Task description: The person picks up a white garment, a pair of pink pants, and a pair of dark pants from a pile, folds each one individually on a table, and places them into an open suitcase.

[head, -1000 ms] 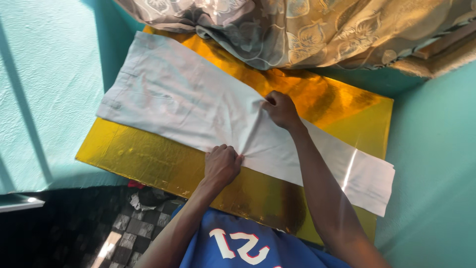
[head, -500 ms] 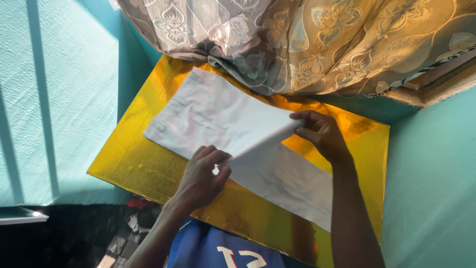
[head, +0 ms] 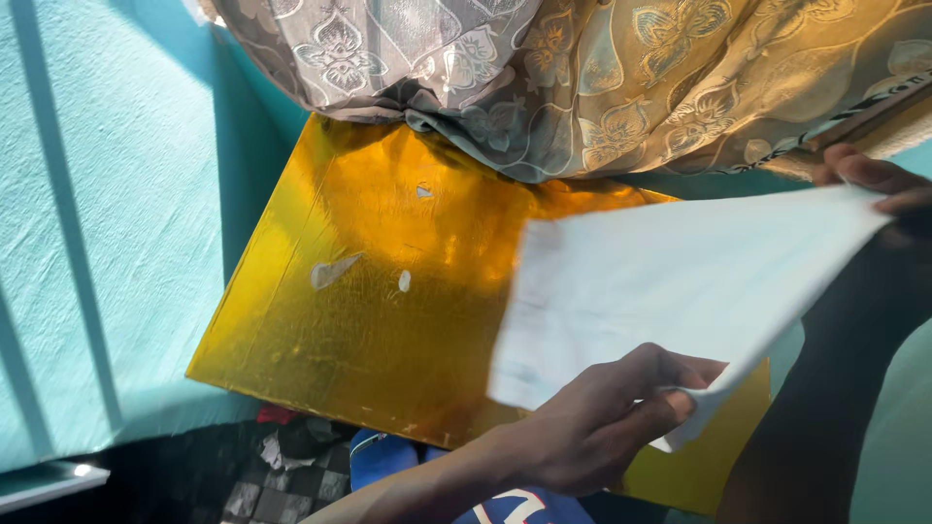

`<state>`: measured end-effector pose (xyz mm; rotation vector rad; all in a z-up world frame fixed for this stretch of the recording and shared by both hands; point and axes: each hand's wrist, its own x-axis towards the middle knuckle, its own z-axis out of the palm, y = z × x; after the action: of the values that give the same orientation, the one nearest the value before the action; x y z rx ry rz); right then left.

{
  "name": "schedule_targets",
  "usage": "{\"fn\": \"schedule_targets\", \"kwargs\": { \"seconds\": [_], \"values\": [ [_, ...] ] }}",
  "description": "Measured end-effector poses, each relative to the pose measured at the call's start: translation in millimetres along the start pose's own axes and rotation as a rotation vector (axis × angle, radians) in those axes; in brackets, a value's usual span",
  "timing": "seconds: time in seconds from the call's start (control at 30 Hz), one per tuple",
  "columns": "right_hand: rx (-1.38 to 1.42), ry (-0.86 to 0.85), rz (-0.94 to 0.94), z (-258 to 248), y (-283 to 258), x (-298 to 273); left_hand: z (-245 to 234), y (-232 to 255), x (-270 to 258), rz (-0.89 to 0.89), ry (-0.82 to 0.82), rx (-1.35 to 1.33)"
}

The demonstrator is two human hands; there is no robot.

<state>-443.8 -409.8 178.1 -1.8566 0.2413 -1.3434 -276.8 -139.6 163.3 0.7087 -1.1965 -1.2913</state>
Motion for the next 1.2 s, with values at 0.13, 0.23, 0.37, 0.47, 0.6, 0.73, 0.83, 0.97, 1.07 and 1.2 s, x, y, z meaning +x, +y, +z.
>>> {"fn": "schedule_targets", "kwargs": {
  "seconds": [0.13, 0.23, 0.37, 0.47, 0.6, 0.73, 0.83, 0.97, 1.07, 1.2],
  "values": [
    [-0.037, 0.026, -0.029, 51.6, -7.1, 22.9, -17.6, 11.2, -9.8, -0.099, 0.075, -0.432],
    [-0.044, 0.055, 0.016, 126.1, 3.5, 41.9, -51.7, 7.4, -39.1, -0.131, 0.236, -0.539],
    [-0.093, -0.064, 0.038, 251.8, 42.9, 37.8, -136.4, -25.7, -99.6, -0.050, 0.639, -0.475],
    [-0.447, -0.194, -0.092, 311.9, 63.1, -1.9, -216.4, -60.9, -149.4, -0.183, 0.985, -0.352],
    [-0.517, -0.236, 0.289, 336.1, 80.8, -106.0, -287.1, -76.7, -210.3, -0.547, 1.178, 0.051],
    [-0.823, -0.084, 0.432, 289.8, 95.8, -193.0, -311.4, -59.8, -221.4, -0.722, 1.143, 0.428],
    [-1.172, -0.054, 0.442, 240.8, 91.6, -224.8, -329.3, -51.1, -188.6, -0.861, 0.945, 0.888],
    [-1.370, -0.030, 0.541, 206.5, 93.9, -242.9, -342.0, -58.5, -139.1, -0.615, 0.759, 1.060],
    [-1.440, -0.013, 0.604, 184.1, 94.3, -255.3, -340.9, -77.2, -119.4, -0.509, 0.613, 1.060],
    [-1.506, 0.019, 0.659, 138.9, 99.3, -255.7, -329.2, -96.7, -117.0, -0.408, 0.553, 1.031]
  ]
}}
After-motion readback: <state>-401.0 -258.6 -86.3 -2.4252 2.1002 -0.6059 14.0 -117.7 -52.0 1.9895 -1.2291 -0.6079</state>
